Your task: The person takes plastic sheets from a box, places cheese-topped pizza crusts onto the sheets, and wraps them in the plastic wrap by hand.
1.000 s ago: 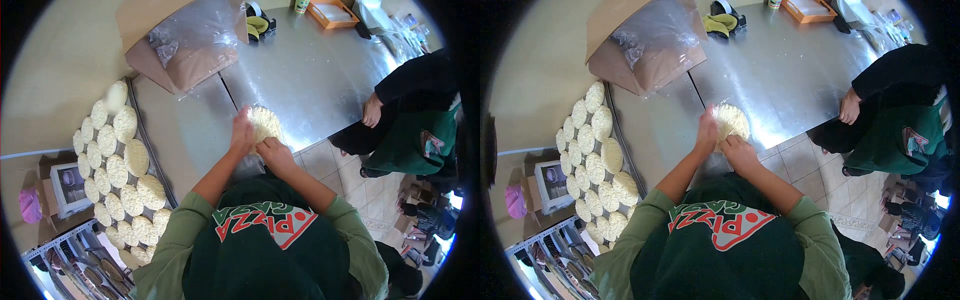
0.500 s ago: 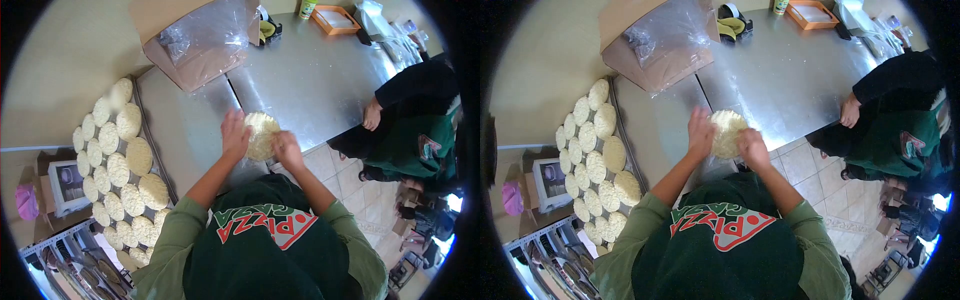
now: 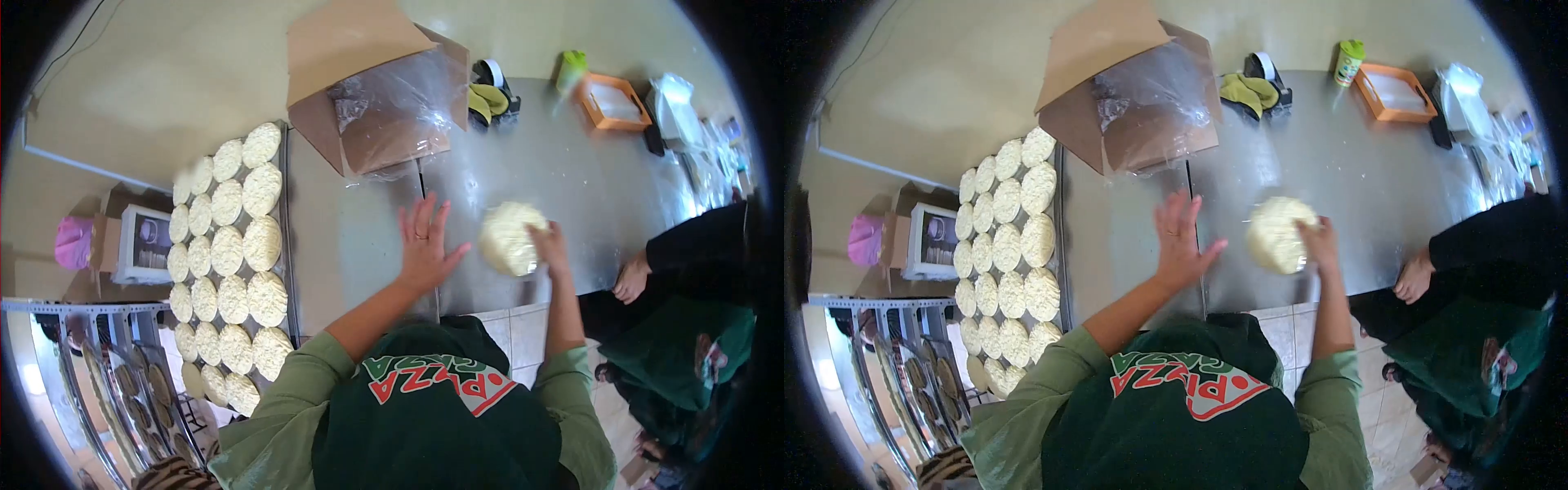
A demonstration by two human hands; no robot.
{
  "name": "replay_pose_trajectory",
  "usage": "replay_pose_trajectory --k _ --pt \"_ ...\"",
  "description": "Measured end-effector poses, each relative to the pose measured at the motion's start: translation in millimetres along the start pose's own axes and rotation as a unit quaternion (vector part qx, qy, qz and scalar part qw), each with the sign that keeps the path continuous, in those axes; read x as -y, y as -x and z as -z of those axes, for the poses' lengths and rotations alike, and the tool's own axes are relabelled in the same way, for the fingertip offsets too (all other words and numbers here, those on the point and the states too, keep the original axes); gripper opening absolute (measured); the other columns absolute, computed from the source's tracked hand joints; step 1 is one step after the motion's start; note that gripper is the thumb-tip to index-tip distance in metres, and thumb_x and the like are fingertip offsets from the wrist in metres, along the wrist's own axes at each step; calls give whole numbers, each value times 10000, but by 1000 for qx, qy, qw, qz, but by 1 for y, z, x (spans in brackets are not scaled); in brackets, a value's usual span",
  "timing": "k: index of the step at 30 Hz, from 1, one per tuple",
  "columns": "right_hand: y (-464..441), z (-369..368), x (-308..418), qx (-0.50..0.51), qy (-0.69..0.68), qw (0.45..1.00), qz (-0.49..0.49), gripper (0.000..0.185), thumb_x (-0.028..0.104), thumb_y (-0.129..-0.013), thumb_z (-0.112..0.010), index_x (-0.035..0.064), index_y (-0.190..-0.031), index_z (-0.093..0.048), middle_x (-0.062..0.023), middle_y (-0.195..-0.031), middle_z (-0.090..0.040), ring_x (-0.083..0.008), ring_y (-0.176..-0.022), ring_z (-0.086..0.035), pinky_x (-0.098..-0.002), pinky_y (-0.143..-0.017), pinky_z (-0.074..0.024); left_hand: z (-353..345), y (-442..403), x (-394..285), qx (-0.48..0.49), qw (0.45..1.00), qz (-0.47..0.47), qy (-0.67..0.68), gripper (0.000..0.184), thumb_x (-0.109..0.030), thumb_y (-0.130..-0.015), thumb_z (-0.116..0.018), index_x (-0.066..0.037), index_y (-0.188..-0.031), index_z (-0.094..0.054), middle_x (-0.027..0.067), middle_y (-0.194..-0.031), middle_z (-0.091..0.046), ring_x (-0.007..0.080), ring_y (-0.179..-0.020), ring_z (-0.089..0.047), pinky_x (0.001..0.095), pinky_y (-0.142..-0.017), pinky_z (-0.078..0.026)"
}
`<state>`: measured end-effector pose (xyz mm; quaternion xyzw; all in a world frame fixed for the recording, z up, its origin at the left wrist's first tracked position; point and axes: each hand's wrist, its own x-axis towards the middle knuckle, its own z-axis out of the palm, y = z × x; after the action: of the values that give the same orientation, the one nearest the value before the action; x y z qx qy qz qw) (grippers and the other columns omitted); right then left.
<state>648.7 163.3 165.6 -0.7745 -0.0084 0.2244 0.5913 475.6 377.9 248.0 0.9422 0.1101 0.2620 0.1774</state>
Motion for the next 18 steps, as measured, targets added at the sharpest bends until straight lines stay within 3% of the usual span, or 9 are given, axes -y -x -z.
replay_pose_trajectory --k 1,2,4,7,10,13,14,15,18 --pt "-13 28 2 -29 30 999 14 478 224 -763 -695 -30 -1104 -476 -82 -919 -601 -126 -781 -567 -261 -683 -469 6 -15 13 -88 989 -86 -88 862 -406 -701 -689 -63 -1355 -245 195 -1381 -229 365 -1268 -229 511 -1035 -164" --pt "-52 63 -34 -52 81 995 25 481 213 -782 -668 -30 -1141 -459 -163 -994 -596 -217 -884 -587 -338 -756 -473 15 -33 23 -125 983 -72 -115 813 -388 -712 -684 -81 -1345 -277 187 -1385 -222 357 -1263 -238 516 -1024 -187" --pt "-48 93 -6 -228 413 873 124 487 207 -785 -646 5 -1183 -450 -192 -1101 -530 -278 -1008 -528 -387 -846 -425 39 -65 41 -126 975 -54 -175 698 -352 -740 -668 -90 -1303 -349 182 -1354 -276 348 -1213 -311 509 -974 -266" --pt "-34 80 44 -304 360 834 287 498 170 -779 -637 25 -1212 -440 -189 -1162 -473 -312 -1066 -471 -412 -887 -391 67 -83 65 -36 985 -5 -170 478 -282 -795 -627 -60 -1183 -456 175 -1193 -461 317 -1037 -492 444 -825 -417" --pt "-8 18 77 -227 263 845 405 522 128 -766 -643 42 -1235 -430 -161 -1147 -485 -296 -1048 -473 -392 -869 -403 76 -76 74 -23 985 139 96 254 -198 -854 -568 -33 -1042 -524 129 -945 -604 227 -795 -608 329 -639 -488" --pt "64 -70 122 -25 47 944 327 561 95 -735 -661 31 -1238 -422 -149 -1171 -467 -283 -1032 -468 -359 -848 -409 110 -55 53 -78 883 270 376 151 -150 -884 -522 -27 -969 -545 90 -806 -632 144 -664 -617 254 -557 -477" --pt "85 -95 129 44 -38 949 311 567 90 -726 -665 32 -1236 -425 -146 -1178 -461 -276 -1025 -469 -349 -841 -411 123 -47 49 -81 856 296 417 141 -142 -890 -512 -29 -964 -551 88 -816 -632 127 -667 -614 242 -560 -474" --pt "104 -113 139 59 20 920 386 589 104 -709 -684 35 -1235 -427 -143 -1179 -457 -280 -1010 -476 -348 -838 -414 134 -36 48 -86 826 321 456 134 -135 -895 -502 -31 -959 -557 86 -826 -632 109 -671 -611 230 -563 -471" --pt "160 -151 187 94 135 807 567 578 109 -717 -656 71 -1247 -429 -142 -1151 -468 -295 -961 -507 -373 -853 -414 148 10 71 20 960 209 187 96 -90 -801 -585 -76 -895 -571 58 -839 -632 208 -661 -622 284 -523 -464"
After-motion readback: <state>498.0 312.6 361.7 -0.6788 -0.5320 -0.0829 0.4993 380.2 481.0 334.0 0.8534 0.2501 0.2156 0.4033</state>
